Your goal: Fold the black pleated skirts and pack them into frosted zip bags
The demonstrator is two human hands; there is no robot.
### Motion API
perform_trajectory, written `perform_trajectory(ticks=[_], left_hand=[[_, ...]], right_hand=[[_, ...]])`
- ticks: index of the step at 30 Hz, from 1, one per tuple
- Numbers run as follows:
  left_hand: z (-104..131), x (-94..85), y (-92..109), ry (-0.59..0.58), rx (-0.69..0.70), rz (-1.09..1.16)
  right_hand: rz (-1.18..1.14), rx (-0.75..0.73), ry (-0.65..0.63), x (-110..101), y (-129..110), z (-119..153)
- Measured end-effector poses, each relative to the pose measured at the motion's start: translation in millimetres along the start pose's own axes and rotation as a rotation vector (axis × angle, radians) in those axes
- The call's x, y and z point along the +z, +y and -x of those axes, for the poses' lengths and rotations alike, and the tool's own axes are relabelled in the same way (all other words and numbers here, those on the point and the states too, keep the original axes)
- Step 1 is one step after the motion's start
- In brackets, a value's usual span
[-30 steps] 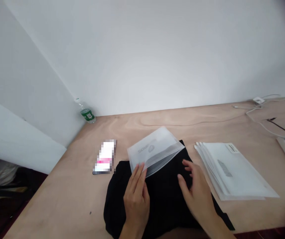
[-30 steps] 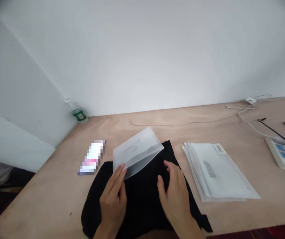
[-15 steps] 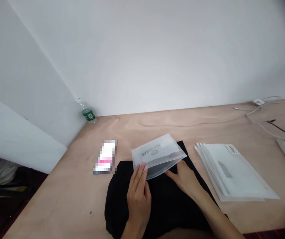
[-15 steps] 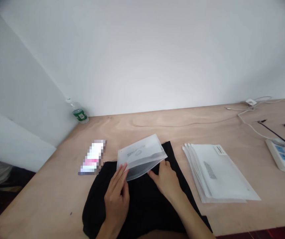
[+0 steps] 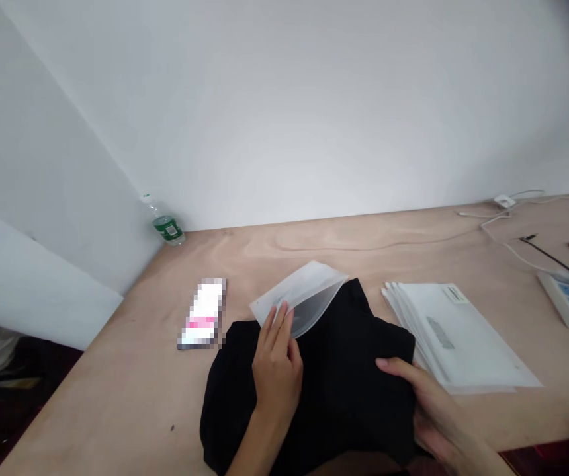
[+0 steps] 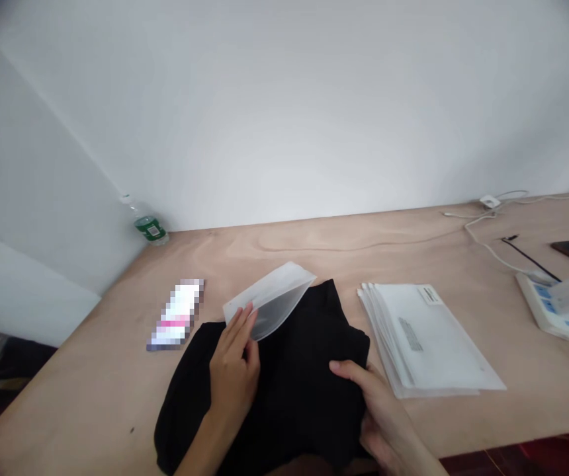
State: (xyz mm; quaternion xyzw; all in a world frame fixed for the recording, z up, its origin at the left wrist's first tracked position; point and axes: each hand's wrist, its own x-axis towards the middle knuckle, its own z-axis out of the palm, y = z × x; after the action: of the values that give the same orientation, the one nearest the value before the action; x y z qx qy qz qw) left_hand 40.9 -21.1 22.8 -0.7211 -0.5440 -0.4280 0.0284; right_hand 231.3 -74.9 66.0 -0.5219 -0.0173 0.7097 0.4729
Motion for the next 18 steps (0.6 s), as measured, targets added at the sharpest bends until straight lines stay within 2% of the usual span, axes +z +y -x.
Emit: perform_trajectory(ticks=[4, 6, 8, 13, 18], left_hand=[[4.1, 3.2, 7.7, -0.179, 0.082, 0.087], [7.1, 1.5, 11.9, -0.27, 0.095, 0.119], [9.1, 0.6, 16.4, -0.311, 0.096, 0.112], [8.4, 2.7, 24.8, -0.396, 0.12, 0.094], [4.8, 1.8, 31.2, -0.519, 0.185, 0.113]], right_hand=[[-0.027, 0.031, -0.063, 9.0, -5.5, -14.0], [-0.059, 0.018, -0.02, 15.3, -7.2, -26.0], [-0.129, -0.001, 0.02, 20.1, -6.7, -34.6], [-0.171, -0.123, -0.135, 22.8, 1.9, -37.5], [-0.161, -0.16, -0.136, 25.3, 8.5, -45.4]])
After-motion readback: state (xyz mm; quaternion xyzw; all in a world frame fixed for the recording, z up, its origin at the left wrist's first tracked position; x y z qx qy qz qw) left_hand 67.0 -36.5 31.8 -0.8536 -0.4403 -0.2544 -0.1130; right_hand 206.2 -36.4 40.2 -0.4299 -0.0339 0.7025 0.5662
